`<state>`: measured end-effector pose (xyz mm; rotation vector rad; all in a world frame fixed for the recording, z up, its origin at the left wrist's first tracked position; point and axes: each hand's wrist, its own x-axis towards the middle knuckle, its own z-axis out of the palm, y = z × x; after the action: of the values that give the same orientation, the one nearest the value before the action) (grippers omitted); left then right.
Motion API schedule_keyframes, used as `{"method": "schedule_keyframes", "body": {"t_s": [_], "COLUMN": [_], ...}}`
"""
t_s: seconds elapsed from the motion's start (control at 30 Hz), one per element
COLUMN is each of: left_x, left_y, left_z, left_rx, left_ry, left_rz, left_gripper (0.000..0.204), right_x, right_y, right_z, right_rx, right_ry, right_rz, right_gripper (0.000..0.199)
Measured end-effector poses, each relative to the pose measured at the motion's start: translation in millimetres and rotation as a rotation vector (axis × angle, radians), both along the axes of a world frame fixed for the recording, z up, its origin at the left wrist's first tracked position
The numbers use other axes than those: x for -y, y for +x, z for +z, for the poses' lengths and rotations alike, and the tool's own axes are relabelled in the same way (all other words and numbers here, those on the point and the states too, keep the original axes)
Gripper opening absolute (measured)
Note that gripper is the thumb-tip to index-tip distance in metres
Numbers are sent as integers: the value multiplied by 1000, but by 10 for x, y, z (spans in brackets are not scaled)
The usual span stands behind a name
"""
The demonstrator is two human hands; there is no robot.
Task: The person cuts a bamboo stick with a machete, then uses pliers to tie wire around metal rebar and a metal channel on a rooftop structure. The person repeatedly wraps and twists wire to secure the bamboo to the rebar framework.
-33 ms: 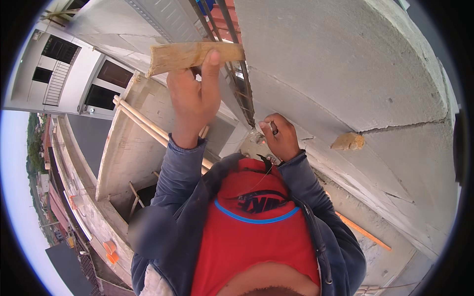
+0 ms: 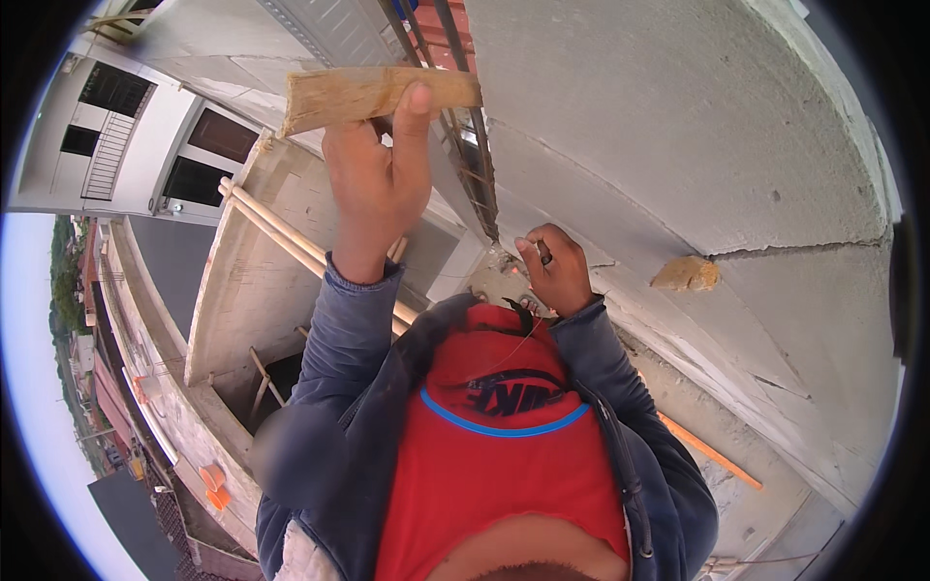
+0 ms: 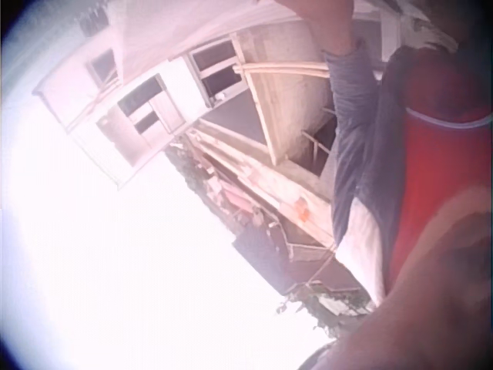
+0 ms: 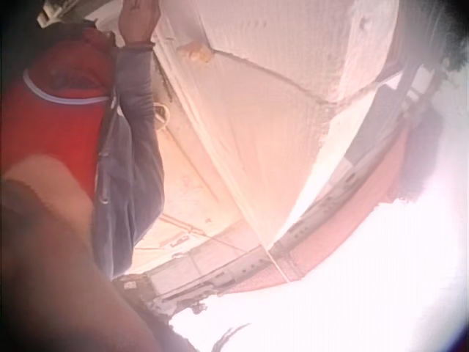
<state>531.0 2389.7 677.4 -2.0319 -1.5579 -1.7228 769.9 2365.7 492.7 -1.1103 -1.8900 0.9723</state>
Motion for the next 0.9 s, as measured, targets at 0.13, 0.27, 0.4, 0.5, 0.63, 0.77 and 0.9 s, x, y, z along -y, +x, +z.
{"method": "schedule_keyframes", "body": {"t_s": [0.13, 0.27, 0.4, 0.5, 0.63, 0.77, 0.9], "left_x": [-10, -14, -76, -200, -194, -354, -380], "left_y": [8, -38, -44, -88, -73, -104, -91], "left_z": [14, 39, 2, -200, -122, -141, -146], "left_rx": [-80, -97, -211, -191, -58, 11, 27], "left_ry": [14, -70, 175, 302, 366, 454, 419], "left_rz": [39, 24, -81, -18, -43, -141, -206], "left_gripper": [37, 29, 26, 27, 40, 46, 49], "right_x": [244, 379, 642, 909, 1188, 1519, 1655], "right_y": [487, 1051, 1795, 2290, 2699, 3119, 2678], "right_z": [-482, -1194, -1972, -2294, -2450, -2755, -2532], "right_rx": [101, 378, 686, 889, 1095, 1242, 1015], "right_ry": [-12, -76, -260, -430, -569, -549, -686], "right_rz": [-36, -74, -73, -20, -98, -190, -291], "right_gripper": [26, 38, 48, 50, 47, 44, 30]}}
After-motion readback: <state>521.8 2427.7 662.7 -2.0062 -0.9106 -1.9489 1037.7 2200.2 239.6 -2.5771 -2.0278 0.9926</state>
